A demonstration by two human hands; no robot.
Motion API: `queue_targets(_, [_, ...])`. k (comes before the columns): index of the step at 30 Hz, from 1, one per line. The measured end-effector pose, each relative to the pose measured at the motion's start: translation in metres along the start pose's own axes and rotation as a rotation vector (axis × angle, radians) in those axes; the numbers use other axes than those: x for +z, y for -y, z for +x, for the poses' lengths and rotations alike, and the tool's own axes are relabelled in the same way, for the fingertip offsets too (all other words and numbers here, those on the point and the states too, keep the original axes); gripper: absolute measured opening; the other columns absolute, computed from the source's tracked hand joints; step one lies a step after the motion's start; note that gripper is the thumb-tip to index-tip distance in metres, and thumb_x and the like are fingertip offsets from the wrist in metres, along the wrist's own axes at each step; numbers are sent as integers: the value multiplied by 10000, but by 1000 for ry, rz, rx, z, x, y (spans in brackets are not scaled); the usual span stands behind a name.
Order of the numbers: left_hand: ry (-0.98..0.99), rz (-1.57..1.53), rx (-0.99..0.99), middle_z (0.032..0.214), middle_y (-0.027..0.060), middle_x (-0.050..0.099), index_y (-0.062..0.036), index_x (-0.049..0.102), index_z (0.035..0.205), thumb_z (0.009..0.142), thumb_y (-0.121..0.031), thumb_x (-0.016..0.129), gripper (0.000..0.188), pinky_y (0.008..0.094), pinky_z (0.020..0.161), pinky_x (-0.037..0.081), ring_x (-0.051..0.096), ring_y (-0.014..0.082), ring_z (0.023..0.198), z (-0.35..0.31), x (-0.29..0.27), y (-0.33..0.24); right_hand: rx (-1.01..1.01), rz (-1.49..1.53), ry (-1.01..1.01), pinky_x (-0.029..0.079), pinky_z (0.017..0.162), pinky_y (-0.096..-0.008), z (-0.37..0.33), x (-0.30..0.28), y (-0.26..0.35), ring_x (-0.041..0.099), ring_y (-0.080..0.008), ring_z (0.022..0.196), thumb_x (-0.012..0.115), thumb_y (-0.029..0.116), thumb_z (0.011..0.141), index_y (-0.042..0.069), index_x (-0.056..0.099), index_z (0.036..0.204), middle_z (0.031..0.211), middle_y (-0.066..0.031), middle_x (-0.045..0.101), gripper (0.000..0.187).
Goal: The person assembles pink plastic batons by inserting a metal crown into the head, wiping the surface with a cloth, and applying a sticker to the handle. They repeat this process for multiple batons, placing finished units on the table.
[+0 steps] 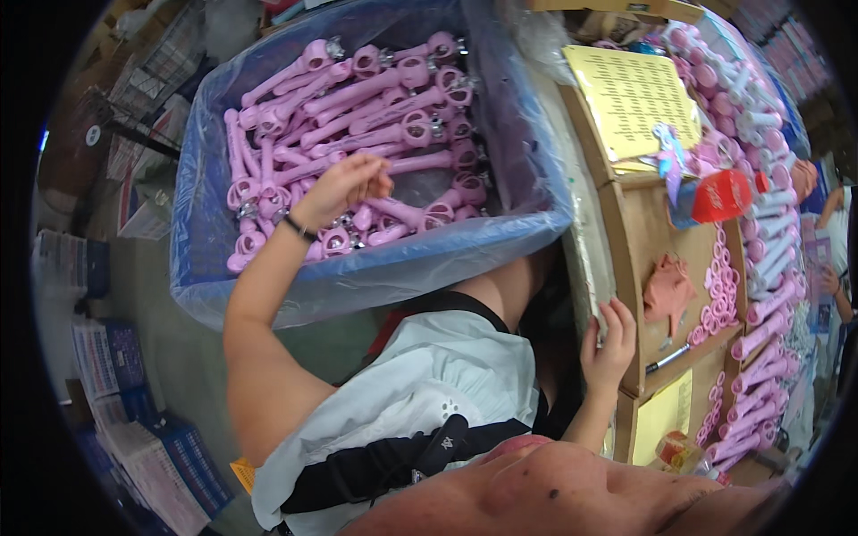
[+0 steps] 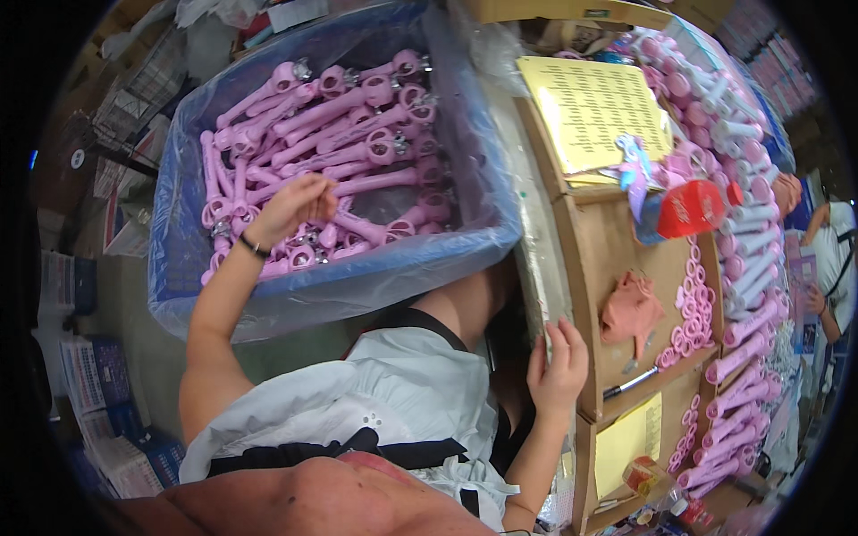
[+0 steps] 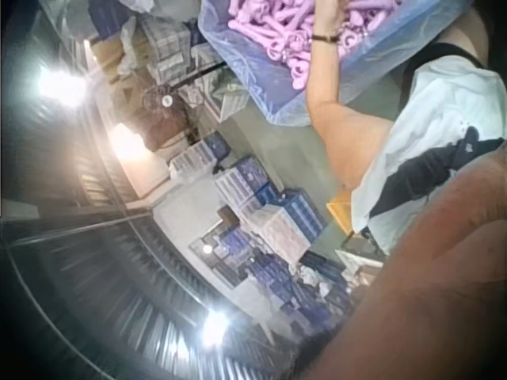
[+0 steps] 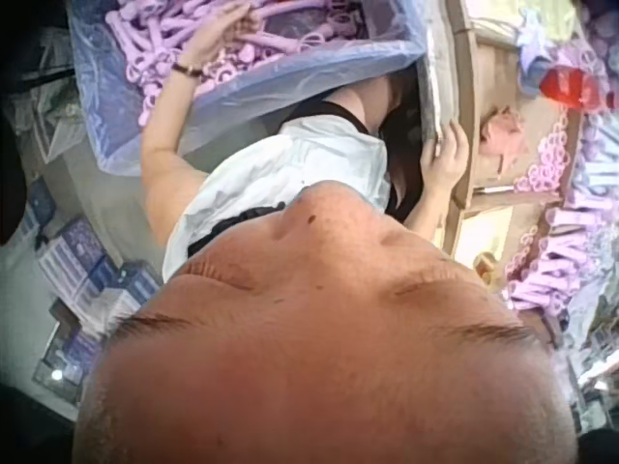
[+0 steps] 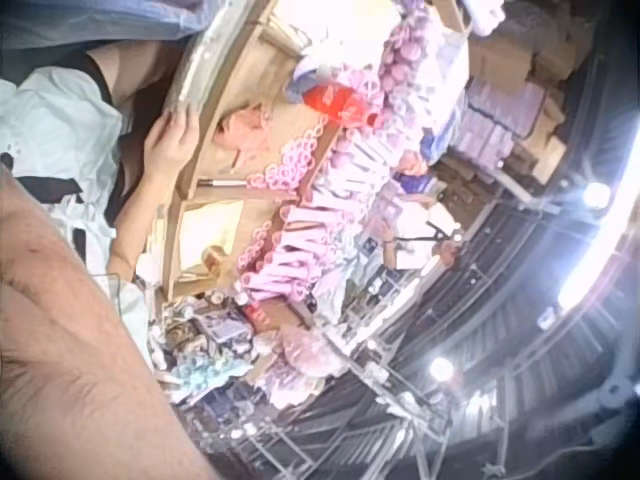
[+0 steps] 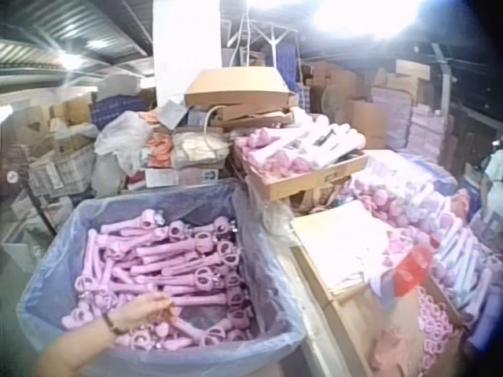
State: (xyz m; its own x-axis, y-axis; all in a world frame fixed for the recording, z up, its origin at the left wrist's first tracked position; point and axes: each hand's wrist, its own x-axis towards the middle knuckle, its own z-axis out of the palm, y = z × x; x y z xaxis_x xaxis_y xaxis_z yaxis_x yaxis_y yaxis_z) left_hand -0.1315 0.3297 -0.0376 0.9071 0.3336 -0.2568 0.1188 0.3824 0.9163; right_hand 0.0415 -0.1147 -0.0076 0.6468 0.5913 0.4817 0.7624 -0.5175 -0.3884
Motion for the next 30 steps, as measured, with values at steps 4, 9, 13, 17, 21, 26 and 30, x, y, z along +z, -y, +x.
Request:
queue_targets(4, [-65,1410,-142,1016,151,630,-56,551,1138,859,-242,582,337,378,815,498,624,276,903,62,-98,46,28,-52,23,497,752,-368,3,-5,0,614,-313,869,632,-17,772,22,625,957,1001,-149,621,189])
queue_targets(9, [20,1962,-273,1147,201,565,-99,585,1156,885,-272,500,333,473,899,425,547,340,1064,74,-156,150,163,-145,35,498,738,-369,-20,-25,3,614,-319,852,627,-23,774,5,622,929,966,-155,622,158])
queue_targets(13, [-226,1782,-220,1118,225,554,-156,600,1144,901,-284,424,326,475,904,406,520,383,1053,70,-159,180,268,-166,13,499,741,-366,-29,-41,5,622,-319,837,636,-17,761,9,618,893,935,-148,631,135])
queue_targets(17, [312,2024,-246,1165,194,535,-35,452,1238,667,-257,672,651,443,894,443,545,352,1057,48,-156,144,257,-164,-90,490,688,-358,-19,-45,-4,618,-306,791,645,-12,747,28,622,887,885,-126,636,147])
queue_targets(21, [269,1991,-74,926,199,605,-36,480,1090,658,-210,684,509,471,751,485,596,379,852,11,-156,87,234,-204,-282,457,729,-372,4,-42,-29,594,-300,790,667,11,726,39,620,891,843,-112,626,173])
queue_targets(26, [241,2054,90,771,174,603,-41,540,853,599,-209,688,339,471,645,468,593,375,729,-31,-124,25,455,-305,-157,400,841,-432,30,-32,-71,549,-312,965,685,155,727,55,637,883,1015,-127,603,192])
queue_targets(30, [-93,1861,202,800,207,616,-33,565,946,610,-195,654,384,483,655,453,584,413,763,-75,-88,-24,499,-183,-369,385,885,-415,29,-47,-70,533,-312,988,663,176,771,71,657,884,1060,-104,594,154])
